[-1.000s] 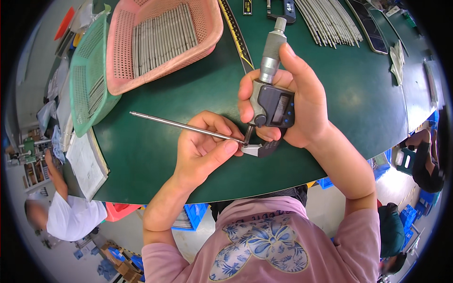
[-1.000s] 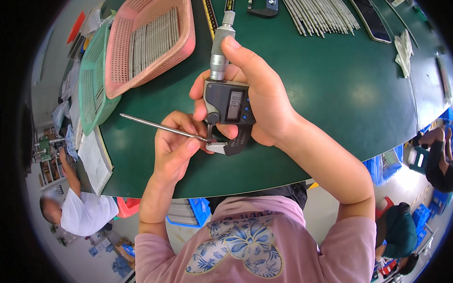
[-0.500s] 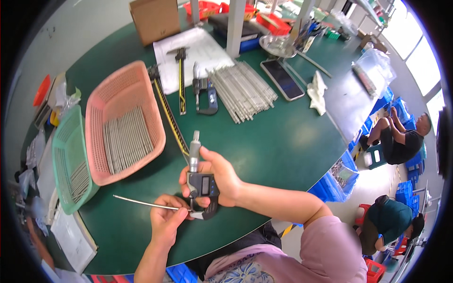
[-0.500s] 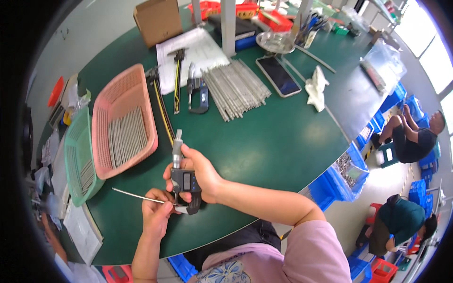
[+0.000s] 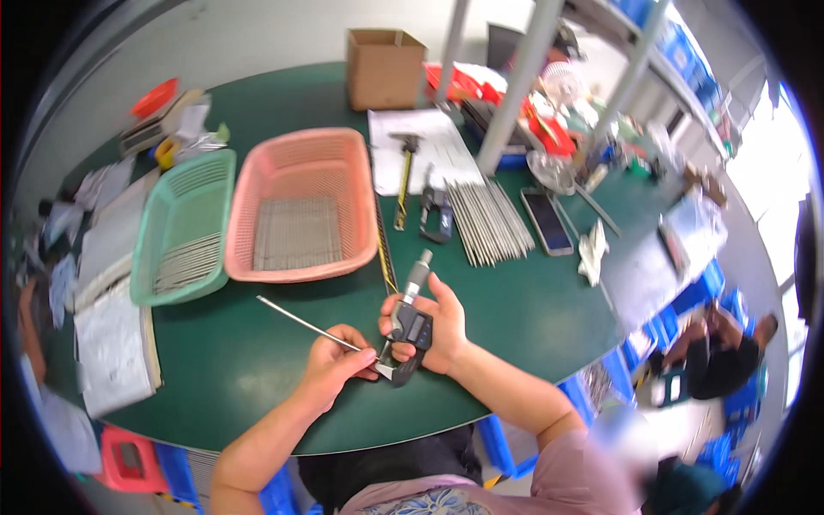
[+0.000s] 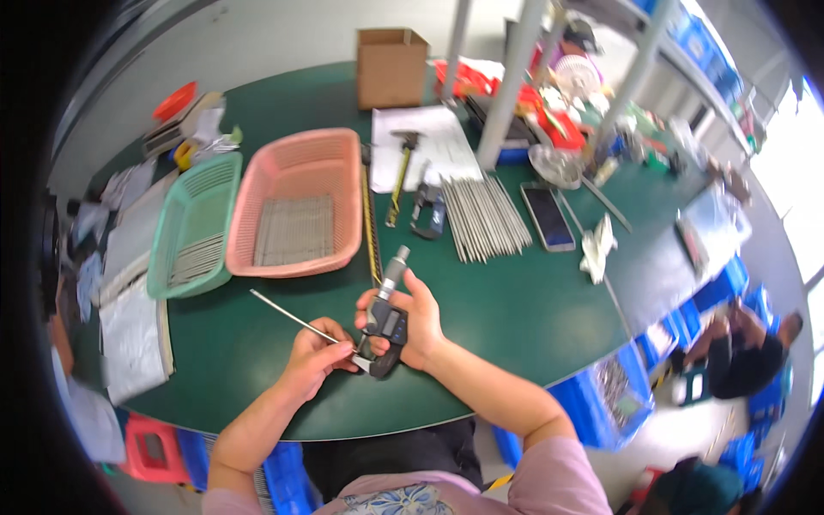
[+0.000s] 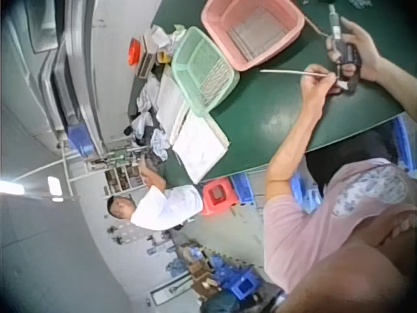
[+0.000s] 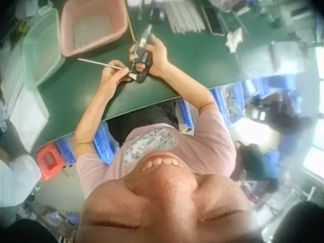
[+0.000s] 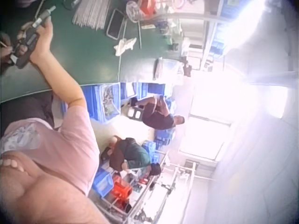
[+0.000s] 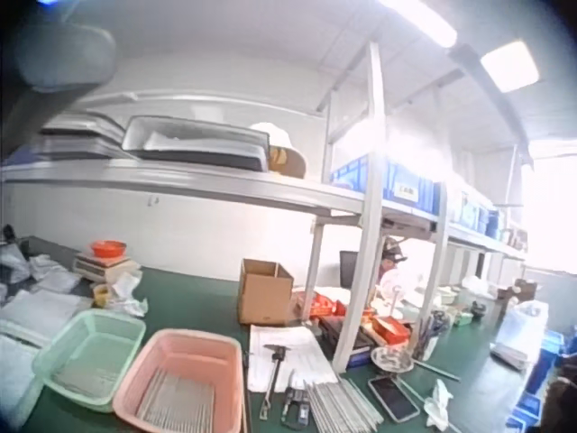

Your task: The person repeatedly picks up thin metal rods from a pink basket and measures their diameter using a digital caliper. After each measurement, the rod is placed into a green basket. The person continues this repetitive process throughout the clip.

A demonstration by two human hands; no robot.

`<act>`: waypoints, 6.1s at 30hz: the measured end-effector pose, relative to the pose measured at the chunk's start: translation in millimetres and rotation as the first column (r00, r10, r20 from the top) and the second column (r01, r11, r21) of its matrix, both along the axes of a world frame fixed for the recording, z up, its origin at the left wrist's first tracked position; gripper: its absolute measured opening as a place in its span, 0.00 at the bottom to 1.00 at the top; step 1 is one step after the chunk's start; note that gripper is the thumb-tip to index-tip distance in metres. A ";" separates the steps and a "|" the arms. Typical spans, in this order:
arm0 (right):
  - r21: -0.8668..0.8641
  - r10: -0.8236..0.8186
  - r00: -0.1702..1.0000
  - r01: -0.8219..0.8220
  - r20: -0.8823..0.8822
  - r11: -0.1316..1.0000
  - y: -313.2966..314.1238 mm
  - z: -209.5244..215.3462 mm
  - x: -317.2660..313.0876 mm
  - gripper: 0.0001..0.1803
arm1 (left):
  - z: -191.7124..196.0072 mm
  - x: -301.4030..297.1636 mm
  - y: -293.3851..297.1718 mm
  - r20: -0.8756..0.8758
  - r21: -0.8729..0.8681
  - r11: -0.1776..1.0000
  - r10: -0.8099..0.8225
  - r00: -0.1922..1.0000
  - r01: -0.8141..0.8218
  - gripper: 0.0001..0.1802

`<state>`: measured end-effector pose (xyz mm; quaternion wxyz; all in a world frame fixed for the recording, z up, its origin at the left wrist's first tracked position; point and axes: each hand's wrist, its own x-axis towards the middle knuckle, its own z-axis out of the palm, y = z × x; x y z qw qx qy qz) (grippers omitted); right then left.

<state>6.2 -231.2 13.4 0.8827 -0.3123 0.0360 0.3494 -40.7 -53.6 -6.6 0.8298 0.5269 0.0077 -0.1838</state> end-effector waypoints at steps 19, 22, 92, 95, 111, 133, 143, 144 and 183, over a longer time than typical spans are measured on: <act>-0.163 -0.134 0.990 0.127 -0.036 0.978 6.8 6.1 -0.5 0.31 | -16.1 3.9 -17.1 0.176 -0.058 0.998 0.017 0.984 -0.007 0.10; -0.085 -0.089 0.996 0.092 0.031 0.992 15.6 0.5 -9.8 0.32 | -12.0 -15.3 -11.6 0.162 -0.052 0.996 0.074 0.984 -0.066 0.10; 0.285 0.157 0.983 -0.126 -0.090 0.950 -5.4 -12.5 19.5 0.40 | 2.1 7.0 2.3 0.042 -0.052 0.993 -0.104 0.994 0.107 0.10; 0.309 0.159 0.982 -0.120 -0.103 0.943 -6.1 -13.4 20.2 0.40 | 2.1 7.7 4.0 0.047 -0.049 0.993 -0.107 0.993 0.110 0.10; 0.190 0.111 0.993 -0.104 -0.029 0.976 -5.2 -16.7 18.6 0.40 | 6.3 10.1 3.8 0.006 0.014 0.992 -0.123 0.992 0.123 0.10; 0.339 0.133 0.991 -0.118 -0.023 0.933 -8.3 -19.2 21.9 0.39 | 3.8 7.4 2.6 0.024 -0.041 0.994 -0.100 0.995 0.101 0.10; 0.253 0.121 0.992 -0.111 -0.024 0.961 -6.0 -13.1 20.7 0.38 | 3.5 7.3 1.9 0.034 -0.019 0.995 -0.098 0.995 0.099 0.10; 0.244 0.118 0.993 -0.108 -0.025 0.964 -5.6 -13.0 20.7 0.38 | 3.6 7.4 2.0 0.036 -0.016 0.995 -0.098 0.994 0.099 0.10; -0.095 -0.056 0.936 0.094 0.348 0.991 -18.6 19.2 6.3 0.29 | 7.6 1.8 11.6 0.288 0.587 0.793 -0.390 0.874 0.161 0.07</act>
